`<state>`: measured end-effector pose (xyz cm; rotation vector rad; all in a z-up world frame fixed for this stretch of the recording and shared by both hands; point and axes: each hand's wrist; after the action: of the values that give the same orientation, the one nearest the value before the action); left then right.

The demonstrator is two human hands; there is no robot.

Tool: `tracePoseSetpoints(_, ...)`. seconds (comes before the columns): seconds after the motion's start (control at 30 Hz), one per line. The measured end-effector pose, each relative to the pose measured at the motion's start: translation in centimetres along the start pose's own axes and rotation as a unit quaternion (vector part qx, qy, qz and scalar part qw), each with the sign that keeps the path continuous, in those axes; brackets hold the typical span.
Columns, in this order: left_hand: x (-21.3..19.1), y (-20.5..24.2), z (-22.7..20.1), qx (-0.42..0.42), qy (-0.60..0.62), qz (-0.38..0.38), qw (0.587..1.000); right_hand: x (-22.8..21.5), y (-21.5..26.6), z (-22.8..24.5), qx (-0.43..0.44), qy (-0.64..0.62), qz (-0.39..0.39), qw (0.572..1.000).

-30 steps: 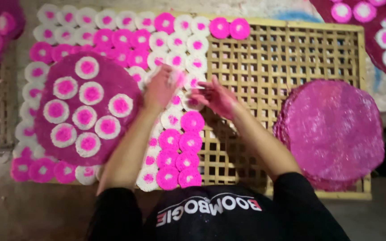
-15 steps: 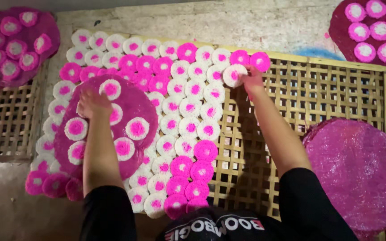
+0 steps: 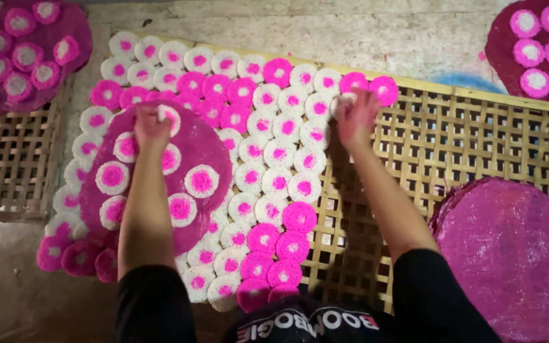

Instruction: The person arranges pink and white circular objects onto a large pink glittery circular base placed on a woven bamboo tray. They repeatedly pick up the circles and place them in rows, then lift the completed base and move it to another tray.

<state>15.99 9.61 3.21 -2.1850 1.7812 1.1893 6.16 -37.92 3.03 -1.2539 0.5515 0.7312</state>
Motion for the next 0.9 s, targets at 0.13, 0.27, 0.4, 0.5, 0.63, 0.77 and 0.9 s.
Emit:
tracePoseSetpoints(0.13, 5.3, 7.0, -4.9, 0.194, -0.064, 0.056, 0.977, 0.1, 0.8, 8.1, 0.357, -0.582, 0.336, 0.649)
tracePoseSetpoints(0.27, 11.6, 18.7, -8.5, 0.199, -0.019, 0.192, 0.961, 0.2, 2.7, 9.8, 0.478, -0.696, 0.298, 0.446)
tracePoseSetpoints(0.4, 9.3, 20.9, -5.2, 0.301, -0.053, 0.139, 0.942, 1.1, 4.6, 1.5, 0.511, -0.643, 0.184, 0.539)
tracePoseSetpoints(0.5, 4.2, 16.4, -0.4, 0.281, -0.178, -0.016, 0.943, 2.0, 4.3, -8.0, 0.485, -0.557, 0.094, 0.667)
tracePoseSetpoints(0.63, 1.7, 13.1, 4.3, 0.149, -0.424, -0.023, 0.893, 3.4, 4.5, -16.3, 0.496, -0.541, 0.078, 0.675)
tracePoseSetpoints(0.77, 1.1, 12.1, 6.5, 0.115, -0.411, -0.015, 0.904, 4.6, 5.0, -17.5, 0.244, -0.432, 0.074, 0.865)
tracePoseSetpoints(0.9, -0.4, 8.6, 8.3, 0.126, -0.385, -0.098, 0.909, 3.8, 4.2, -15.8, 0.234, -0.265, 0.081, 0.932)
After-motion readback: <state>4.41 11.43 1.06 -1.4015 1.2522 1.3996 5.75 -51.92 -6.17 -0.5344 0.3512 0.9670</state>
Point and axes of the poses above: each hand's wrist, its own y-axis away from the middle knuckle, its own x-axis out of the palm, z = x × y, and after that the axes turned 5 degrees about -x, right-handed
